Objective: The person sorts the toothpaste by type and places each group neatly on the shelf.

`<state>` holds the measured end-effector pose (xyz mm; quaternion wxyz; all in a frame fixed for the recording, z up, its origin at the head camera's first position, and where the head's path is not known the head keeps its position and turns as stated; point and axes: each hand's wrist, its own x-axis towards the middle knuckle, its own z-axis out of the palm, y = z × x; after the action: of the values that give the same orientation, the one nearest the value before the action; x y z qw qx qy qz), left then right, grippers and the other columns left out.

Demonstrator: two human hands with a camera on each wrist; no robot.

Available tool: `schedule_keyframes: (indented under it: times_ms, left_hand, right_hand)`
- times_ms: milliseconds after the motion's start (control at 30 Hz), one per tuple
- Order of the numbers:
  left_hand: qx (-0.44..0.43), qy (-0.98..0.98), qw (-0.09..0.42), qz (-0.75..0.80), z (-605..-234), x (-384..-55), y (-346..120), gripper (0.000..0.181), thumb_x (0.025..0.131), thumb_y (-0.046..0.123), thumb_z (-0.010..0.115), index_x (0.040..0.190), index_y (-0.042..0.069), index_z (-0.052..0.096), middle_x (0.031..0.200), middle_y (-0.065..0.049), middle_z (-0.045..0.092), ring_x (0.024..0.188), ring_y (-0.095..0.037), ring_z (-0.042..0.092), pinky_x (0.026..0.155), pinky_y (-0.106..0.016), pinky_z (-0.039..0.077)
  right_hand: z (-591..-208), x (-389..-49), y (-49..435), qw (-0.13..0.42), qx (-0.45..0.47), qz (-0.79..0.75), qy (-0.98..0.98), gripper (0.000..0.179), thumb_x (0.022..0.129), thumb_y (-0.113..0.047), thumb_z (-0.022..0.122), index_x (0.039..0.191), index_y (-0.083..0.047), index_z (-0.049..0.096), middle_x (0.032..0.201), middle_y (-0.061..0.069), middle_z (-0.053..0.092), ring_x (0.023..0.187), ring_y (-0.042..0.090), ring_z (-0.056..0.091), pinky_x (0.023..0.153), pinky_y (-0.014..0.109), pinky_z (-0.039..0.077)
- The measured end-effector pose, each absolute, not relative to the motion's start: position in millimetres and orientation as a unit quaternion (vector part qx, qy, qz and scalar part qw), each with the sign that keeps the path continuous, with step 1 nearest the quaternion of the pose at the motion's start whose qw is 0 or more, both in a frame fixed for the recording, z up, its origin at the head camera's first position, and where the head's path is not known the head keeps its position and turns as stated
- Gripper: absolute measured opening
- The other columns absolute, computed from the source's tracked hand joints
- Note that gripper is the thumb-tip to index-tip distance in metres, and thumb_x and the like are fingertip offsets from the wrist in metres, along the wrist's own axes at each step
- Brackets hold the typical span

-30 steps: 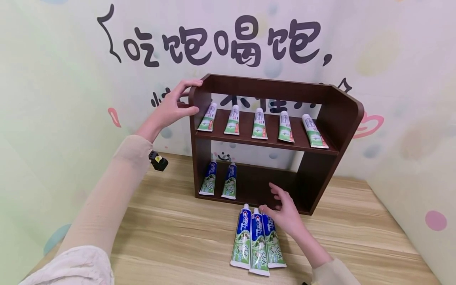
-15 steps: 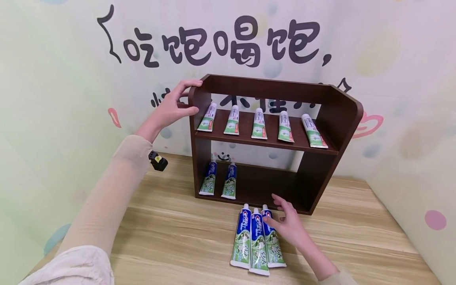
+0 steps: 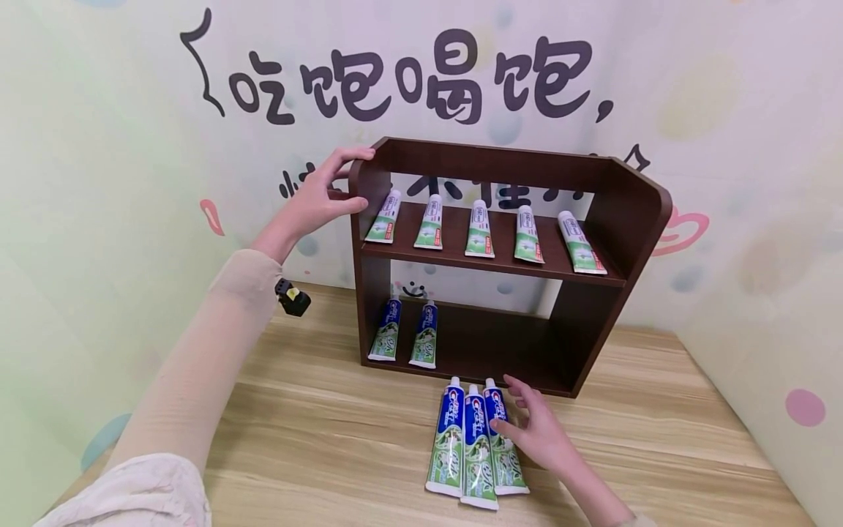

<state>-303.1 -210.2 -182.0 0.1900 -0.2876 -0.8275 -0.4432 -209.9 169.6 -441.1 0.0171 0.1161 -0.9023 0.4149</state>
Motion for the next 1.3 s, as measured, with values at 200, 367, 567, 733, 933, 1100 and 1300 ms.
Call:
schedule_keyframes:
  times_ms: [200,367,567,733,933,1100,1300]
  left_hand:
    - [-0.289,-0.827,0.192,-0.443,-184,-305,-211,0.059,0.09,0.004,0.064,0.144,0.012,0.041,0.157,-0.001,0.038,0.139,-0.039,0.041,0.104,-0.044,0.049]
    - [-0.29,-0.825,0.19,-0.446,-184,-305,-211,0.059,0.09,0.004,0.064,0.143,0.013,0.042,0.157,-0.002,0.038,0.139,-0.039,0.041,0.106,-0.048,0.047]
    - [-0.287,-0.826,0.192,-0.445,-189,-318,-215,0.06,0.089,0.003,0.064,0.144,0.011,0.041,0.158,0.001,0.038,0.139,-0.034,0.042,0.107,-0.05,0.046]
    - [-0.288,-0.825,0.197,-0.444,-195,-332,-220,0.061,0.089,0.004,0.065,0.144,0.017,0.042,0.157,0.005,0.038,0.14,-0.032,0.043,0.106,-0.05,0.047]
    - [-0.29,-0.826,0.192,-0.443,-186,-317,-214,0.06,0.09,0.003,0.064,0.144,0.011,0.041,0.158,-0.001,0.037,0.139,-0.035,0.042,0.107,-0.052,0.046]
    - [-0.293,-0.825,0.186,-0.445,-182,-305,-211,0.058,0.09,0.004,0.064,0.143,0.009,0.041,0.158,-0.004,0.037,0.14,-0.039,0.04,0.107,-0.049,0.046]
    - [-0.291,-0.828,0.188,-0.441,-181,-303,-210,0.057,0.09,0.002,0.064,0.142,0.007,0.041,0.157,-0.005,0.038,0.139,-0.037,0.043,0.107,-0.051,0.046]
  right_hand:
    - [-444,-209,171,0.002,0.116,0.41,-0.905,0.079,0.078,-0.018,0.082,0.147,-0.01,0.043,0.131,0.02,0.059,0.116,0.037,0.058,0.093,0.051,0.055]
    - [-446,-208,174,-0.006,0.134,0.393,-0.91,0.081,0.075,-0.017,0.083,0.146,-0.007,0.045,0.124,0.016,0.063,0.109,0.029,0.06,0.089,0.044,0.054]
    - [-446,-207,177,-0.028,0.155,0.386,-0.909,0.082,0.072,-0.018,0.085,0.144,-0.006,0.047,0.117,0.012,0.067,0.102,0.02,0.06,0.091,0.042,0.051]
    - [-444,-205,178,-0.043,0.176,0.385,-0.905,0.084,0.075,-0.018,0.085,0.146,-0.004,0.043,0.121,0.016,0.064,0.1,0.019,0.06,0.092,0.045,0.052]
    - [-440,-200,171,-0.043,0.153,0.366,-0.917,0.085,0.075,-0.016,0.084,0.148,-0.008,0.042,0.11,0.01,0.067,0.091,0.015,0.061,0.084,0.039,0.054]
    - [-438,-200,168,-0.052,0.128,0.348,-0.927,0.089,0.073,-0.015,0.085,0.149,-0.007,0.04,0.087,0.002,0.065,0.074,0.011,0.056,0.067,0.026,0.047]
    - [-436,-205,170,-0.068,0.128,0.336,-0.93,0.093,0.068,-0.015,0.086,0.148,-0.002,0.04,0.079,0.003,0.067,0.07,0.012,0.059,0.066,0.029,0.051]
